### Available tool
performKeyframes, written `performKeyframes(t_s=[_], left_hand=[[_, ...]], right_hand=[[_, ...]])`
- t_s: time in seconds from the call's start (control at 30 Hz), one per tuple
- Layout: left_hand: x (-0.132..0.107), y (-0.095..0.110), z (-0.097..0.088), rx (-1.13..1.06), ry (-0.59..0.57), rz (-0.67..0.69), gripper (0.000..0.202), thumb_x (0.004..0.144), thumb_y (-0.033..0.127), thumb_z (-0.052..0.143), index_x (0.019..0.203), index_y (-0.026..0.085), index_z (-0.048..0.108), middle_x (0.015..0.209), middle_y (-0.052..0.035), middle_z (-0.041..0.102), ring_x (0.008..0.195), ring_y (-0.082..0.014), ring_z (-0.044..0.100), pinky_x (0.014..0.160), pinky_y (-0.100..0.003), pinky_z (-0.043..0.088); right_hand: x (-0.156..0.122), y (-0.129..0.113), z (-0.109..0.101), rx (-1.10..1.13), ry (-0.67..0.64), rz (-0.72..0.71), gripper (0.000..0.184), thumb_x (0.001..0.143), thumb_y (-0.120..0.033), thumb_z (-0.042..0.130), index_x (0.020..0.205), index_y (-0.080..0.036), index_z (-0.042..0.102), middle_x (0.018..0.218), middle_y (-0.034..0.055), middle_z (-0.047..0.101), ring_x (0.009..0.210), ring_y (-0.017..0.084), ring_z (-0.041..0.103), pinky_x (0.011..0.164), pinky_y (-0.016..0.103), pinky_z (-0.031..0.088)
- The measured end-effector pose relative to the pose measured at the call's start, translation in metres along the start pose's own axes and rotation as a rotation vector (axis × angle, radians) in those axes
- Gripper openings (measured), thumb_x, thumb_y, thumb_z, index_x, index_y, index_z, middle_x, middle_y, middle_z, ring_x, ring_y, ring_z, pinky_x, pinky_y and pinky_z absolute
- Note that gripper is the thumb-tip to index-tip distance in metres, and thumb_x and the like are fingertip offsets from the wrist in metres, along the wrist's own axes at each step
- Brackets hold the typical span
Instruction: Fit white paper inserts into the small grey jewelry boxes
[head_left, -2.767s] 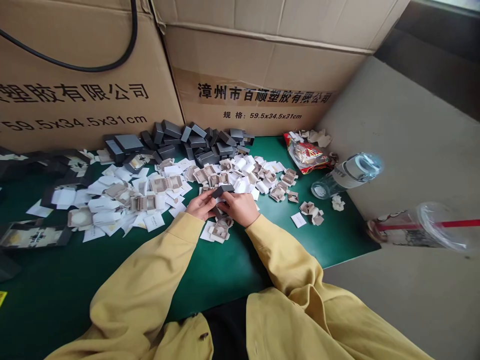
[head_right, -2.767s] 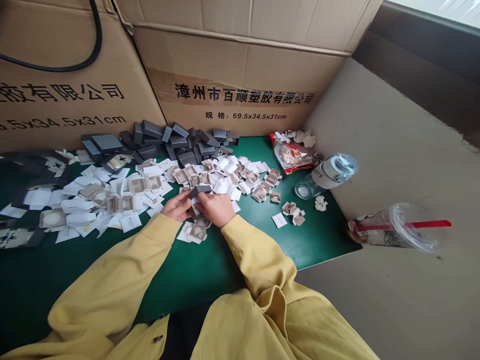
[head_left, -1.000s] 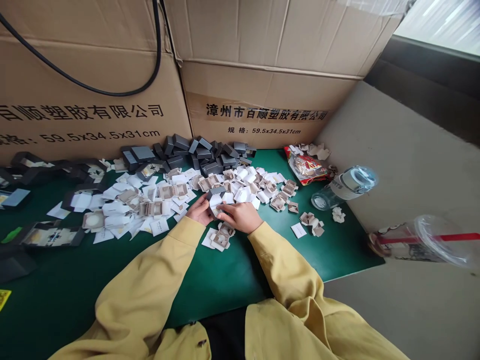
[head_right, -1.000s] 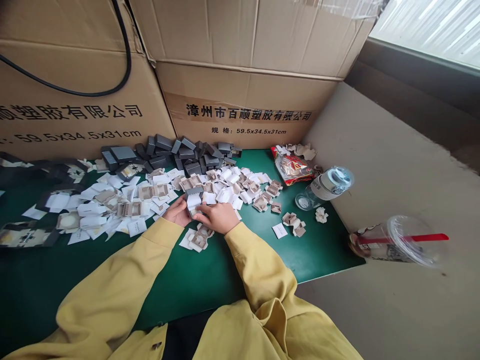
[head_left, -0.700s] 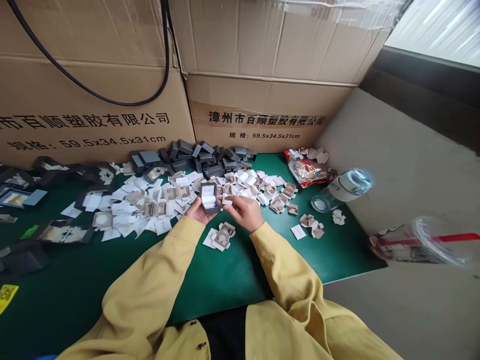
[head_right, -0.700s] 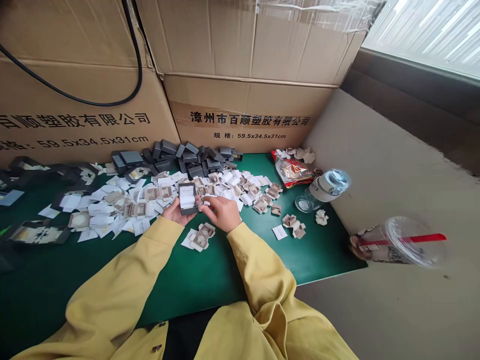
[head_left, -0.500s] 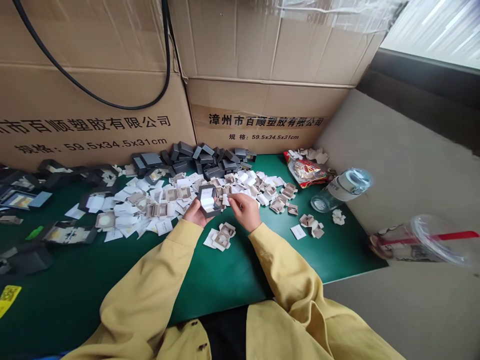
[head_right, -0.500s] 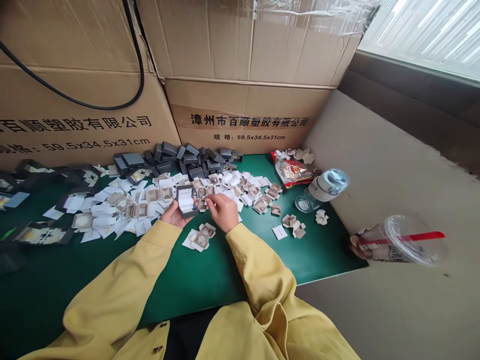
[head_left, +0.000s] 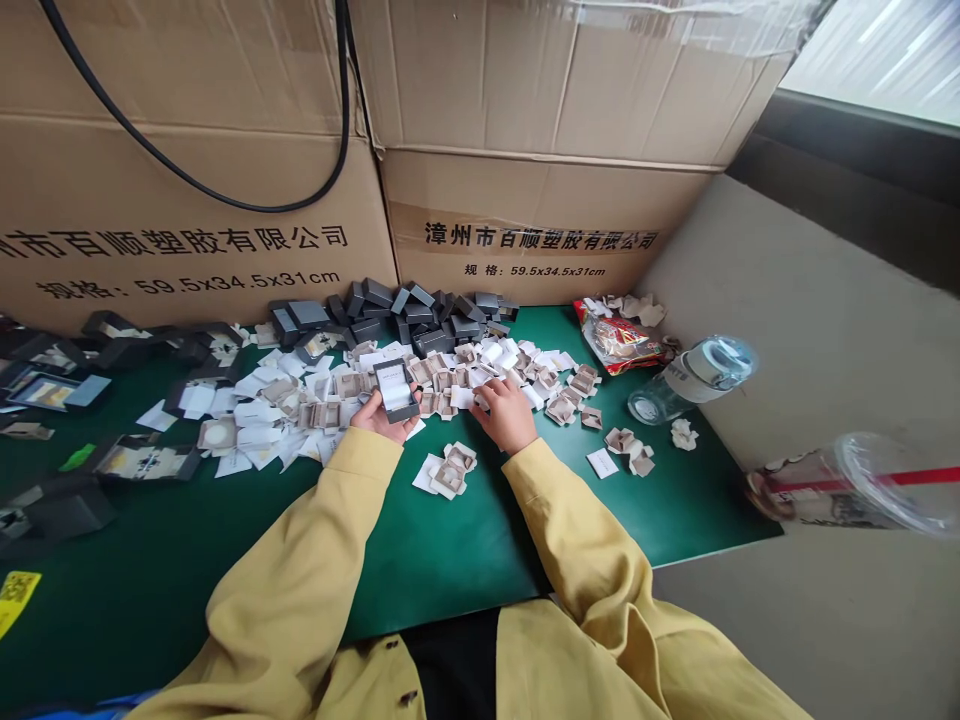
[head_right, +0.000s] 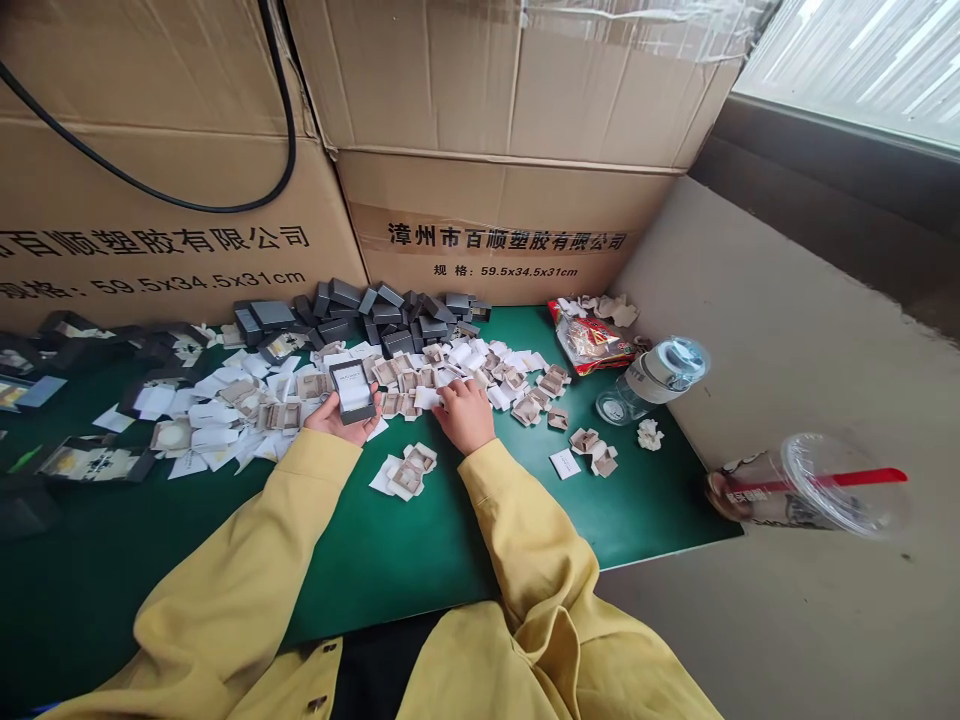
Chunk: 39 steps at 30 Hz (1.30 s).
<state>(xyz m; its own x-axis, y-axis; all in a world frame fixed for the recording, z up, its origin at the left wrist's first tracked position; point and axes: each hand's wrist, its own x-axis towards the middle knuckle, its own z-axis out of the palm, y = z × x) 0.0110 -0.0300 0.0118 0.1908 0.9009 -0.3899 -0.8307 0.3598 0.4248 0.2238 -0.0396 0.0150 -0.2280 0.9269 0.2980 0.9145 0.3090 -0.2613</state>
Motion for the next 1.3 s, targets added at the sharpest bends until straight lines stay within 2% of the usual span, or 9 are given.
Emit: performKeyframes(t_s=[0.2,0.3,0.4,0.63,0.77,0.87,1.0,1.17,1.3], left_hand=[[-0.001,0.0,0.0,-0.077,-0.006,0.006,0.048,0.09,0.033,0.028,0.128,0.008,0.042,0.092,-0.0147,0.068,0.084,-0.0237,0.065,0.066,-0.033,0.054],[-0.001,0.001,-0.002,-0.093,-0.018,0.002,0.048,0.09,0.034,0.028,0.128,0.009,0.043,0.092,-0.0143,0.068,0.084,-0.0228,0.065,0.067,-0.032,0.053],[-0.002,0.001,-0.002,-0.087,-0.02,0.002,0.047,0.09,0.034,0.027,0.127,0.01,0.044,0.094,-0.0142,0.067,0.085,-0.0228,0.065,0.067,-0.033,0.053],[-0.002,-0.001,0.001,-0.075,-0.024,-0.015,0.051,0.09,0.033,0.027,0.132,0.005,0.036,0.094,-0.015,0.068,0.088,-0.024,0.065,0.067,-0.031,0.053],[0.0,0.0,-0.002,-0.077,-0.035,-0.009,0.051,0.09,0.033,0.027,0.133,0.007,0.034,0.096,-0.0152,0.067,0.092,-0.0237,0.064,0.069,-0.031,0.053],[0.001,0.002,-0.005,-0.067,-0.033,-0.027,0.051,0.089,0.035,0.028,0.132,0.007,0.036,0.092,-0.015,0.068,0.085,-0.0229,0.065,0.066,-0.03,0.053],[0.001,0.003,-0.003,-0.062,0.031,-0.016,0.051,0.088,0.037,0.027,0.125,0.006,0.042,0.083,-0.0143,0.068,0.074,-0.0225,0.066,0.061,-0.031,0.052],[0.0,-0.002,0.005,-0.051,0.099,0.08,0.044,0.086,0.036,0.032,0.113,0.008,0.051,0.083,-0.0148,0.068,0.091,-0.0269,0.064,0.073,-0.036,0.051],[-0.001,-0.007,0.008,0.018,0.025,0.163,0.039,0.085,0.033,0.034,0.104,0.009,0.059,0.083,-0.0146,0.068,0.103,-0.028,0.059,0.089,-0.039,0.045]], right_hand=[[0.004,-0.018,0.014,0.001,-0.015,-0.182,0.025,0.089,-0.029,0.042,0.107,-0.02,0.058,0.107,0.0085,0.057,0.098,0.021,0.045,0.076,0.033,0.036],[0.006,-0.034,0.024,-0.066,-0.046,-0.134,0.034,0.083,-0.04,0.053,0.11,-0.019,0.056,0.109,0.0104,0.056,0.101,0.025,0.043,0.076,0.036,0.034],[0.008,-0.045,0.028,-0.134,-0.062,-0.09,0.035,0.079,-0.042,0.057,0.105,-0.019,0.057,0.108,0.0114,0.056,0.101,0.027,0.042,0.077,0.039,0.032],[0.007,-0.052,0.026,-0.161,-0.024,-0.097,0.026,0.09,-0.031,0.039,0.11,-0.019,0.053,0.101,0.0119,0.058,0.098,0.025,0.043,0.076,0.04,0.031],[0.008,-0.053,0.027,-0.129,-0.042,-0.141,0.027,0.087,-0.036,0.048,0.107,-0.019,0.053,0.097,0.0112,0.059,0.097,0.026,0.043,0.076,0.04,0.03],[0.011,-0.052,0.029,-0.119,-0.042,-0.125,0.021,0.09,-0.032,0.042,0.098,-0.019,0.057,0.09,0.0101,0.061,0.095,0.025,0.044,0.077,0.04,0.029],[0.015,-0.047,0.032,-0.09,0.01,-0.112,0.027,0.093,-0.024,0.032,0.094,-0.019,0.059,0.085,0.0088,0.061,0.092,0.022,0.045,0.081,0.04,0.027],[0.019,-0.038,0.029,0.135,0.1,0.019,0.027,0.091,-0.028,0.037,0.09,-0.019,0.062,0.084,0.007,0.063,0.088,0.02,0.049,0.079,0.035,0.032],[0.019,-0.029,0.015,0.594,0.152,0.25,0.022,0.083,-0.028,0.046,0.079,-0.018,0.064,0.077,0.0031,0.065,0.073,0.015,0.054,0.07,0.028,0.041]])
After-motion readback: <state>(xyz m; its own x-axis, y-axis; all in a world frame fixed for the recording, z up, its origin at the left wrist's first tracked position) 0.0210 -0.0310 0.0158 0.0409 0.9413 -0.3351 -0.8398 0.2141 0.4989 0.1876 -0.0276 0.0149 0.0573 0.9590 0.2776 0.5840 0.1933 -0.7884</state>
